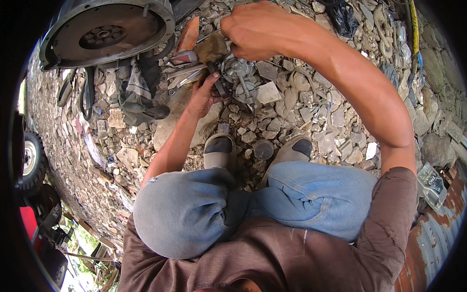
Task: The person sits on a rocky ground and uses a screwdriver to adjust a small mechanical part held in their left hand. They repeatedly tighten or loosen screws on the component while surrounded by various tools and debris.
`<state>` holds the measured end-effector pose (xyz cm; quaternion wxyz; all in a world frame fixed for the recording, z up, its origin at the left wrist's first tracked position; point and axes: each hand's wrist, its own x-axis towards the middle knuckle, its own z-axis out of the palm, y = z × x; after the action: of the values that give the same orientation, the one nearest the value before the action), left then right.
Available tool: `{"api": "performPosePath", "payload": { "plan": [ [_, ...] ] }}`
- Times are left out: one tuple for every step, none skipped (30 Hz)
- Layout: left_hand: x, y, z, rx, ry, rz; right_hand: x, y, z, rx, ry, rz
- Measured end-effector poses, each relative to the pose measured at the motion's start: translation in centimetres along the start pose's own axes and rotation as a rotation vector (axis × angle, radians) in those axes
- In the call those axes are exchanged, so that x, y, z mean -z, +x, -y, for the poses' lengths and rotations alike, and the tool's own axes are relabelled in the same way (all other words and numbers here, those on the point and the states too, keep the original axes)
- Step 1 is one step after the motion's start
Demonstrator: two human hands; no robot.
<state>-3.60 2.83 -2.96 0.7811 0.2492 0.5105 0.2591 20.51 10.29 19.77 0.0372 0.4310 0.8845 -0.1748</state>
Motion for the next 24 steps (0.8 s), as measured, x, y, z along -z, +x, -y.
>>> {"api": "performPosePath", "payload": {
  "plan": [
    [0.0, -0.1, 0.0, -0.005, -0.002, -0.001, 0.0, 0.1, 0.0, 0.034, -0.008, -0.020],
    [0.0, -0.2, -0.1, -0.010, -0.003, -0.001, 0.1, 0.2, 0.1, 0.068, -0.015, -0.040],
    [0.0, -0.2, -0.1, -0.014, -0.004, -0.001, 0.1, 0.4, 0.2, 0.102, -0.022, -0.061],
    [-0.1, -0.2, -0.2, -0.013, -0.005, 0.004, 0.1, 0.5, 0.4, 0.080, -0.032, -0.059],
    [-0.1, -0.2, -0.2, -0.012, -0.006, 0.009, 0.1, 0.6, 0.6, 0.059, -0.041, -0.057],
    [-0.1, -0.2, -0.2, -0.011, -0.007, 0.015, 0.1, 0.7, 0.7, 0.037, -0.051, -0.055],
    [-0.1, -0.2, -0.2, -0.013, -0.006, 0.010, 0.1, 0.8, 0.8, 0.033, -0.057, -0.057],
    [-0.1, -0.2, -0.1, -0.015, -0.005, 0.005, 0.1, 0.8, 0.8, 0.029, -0.064, -0.058],
    [-0.1, -0.1, 0.0, -0.017, -0.004, 0.000, 0.1, 0.9, 0.8, 0.025, -0.070, -0.060],
    [0.0, -0.1, -0.1, 0.005, -0.014, 0.014, 0.0, 1.0, 0.8, 0.012, -0.063, -0.049],
    [0.2, 0.0, -0.2, 0.027, -0.023, 0.028, -0.1, 1.0, 0.8, 0.000, -0.057, -0.039],
    [0.2, 0.1, -0.2, 0.049, -0.032, 0.041, -0.2, 1.1, 0.7, -0.013, -0.050, -0.028],
    [0.3, 0.1, -0.2, 0.046, -0.031, 0.040, -0.3, 1.2, 0.6, 0.020, -0.051, -0.039],
    [0.4, 0.2, -0.1, 0.042, -0.029, 0.038, -0.5, 1.3, 0.4, 0.053, -0.053, -0.049],
    [0.4, 0.2, 0.0, 0.038, -0.027, 0.036, -0.5, 1.4, 0.3, 0.087, -0.054, -0.060],
    [0.4, 0.2, 0.1, 0.020, -0.017, 0.025, -0.2, 1.5, 0.6, 0.062, -0.063, -0.044],
    [0.4, 0.2, 0.3, 0.002, -0.008, 0.013, 0.5, 1.5, 1.1, 0.037, -0.073, -0.027],
    [0.4, 0.2, 0.4, -0.017, 0.002, 0.000, 1.0, 1.5, 1.5, 0.013, -0.082, -0.011],
    [0.2, 0.0, 0.2, -0.016, 0.004, 0.009, 1.4, 1.5, 1.7, 0.003, -0.078, 0.002],
    [0.1, -0.1, 0.0, -0.015, 0.006, 0.017, 1.8, 1.5, 1.9, -0.007, -0.073, 0.014],
    [-0.1, -0.3, -0.3, -0.015, 0.007, 0.025, 1.9, 1.4, 1.9, -0.017, -0.069, 0.027],
    [-0.2, -0.4, -0.4, -0.011, 0.003, 0.020, 1.7, 1.5, 1.8, 0.000, -0.078, 0.013],
    [-0.4, -0.5, -0.5, -0.008, -0.001, 0.015, 1.3, 1.5, 1.6, 0.017, -0.088, -0.002],
    [-0.5, -0.5, -0.6, -0.004, -0.005, 0.011, 1.0, 1.6, 1.4, 0.034, -0.098, -0.017]
  ]
}}
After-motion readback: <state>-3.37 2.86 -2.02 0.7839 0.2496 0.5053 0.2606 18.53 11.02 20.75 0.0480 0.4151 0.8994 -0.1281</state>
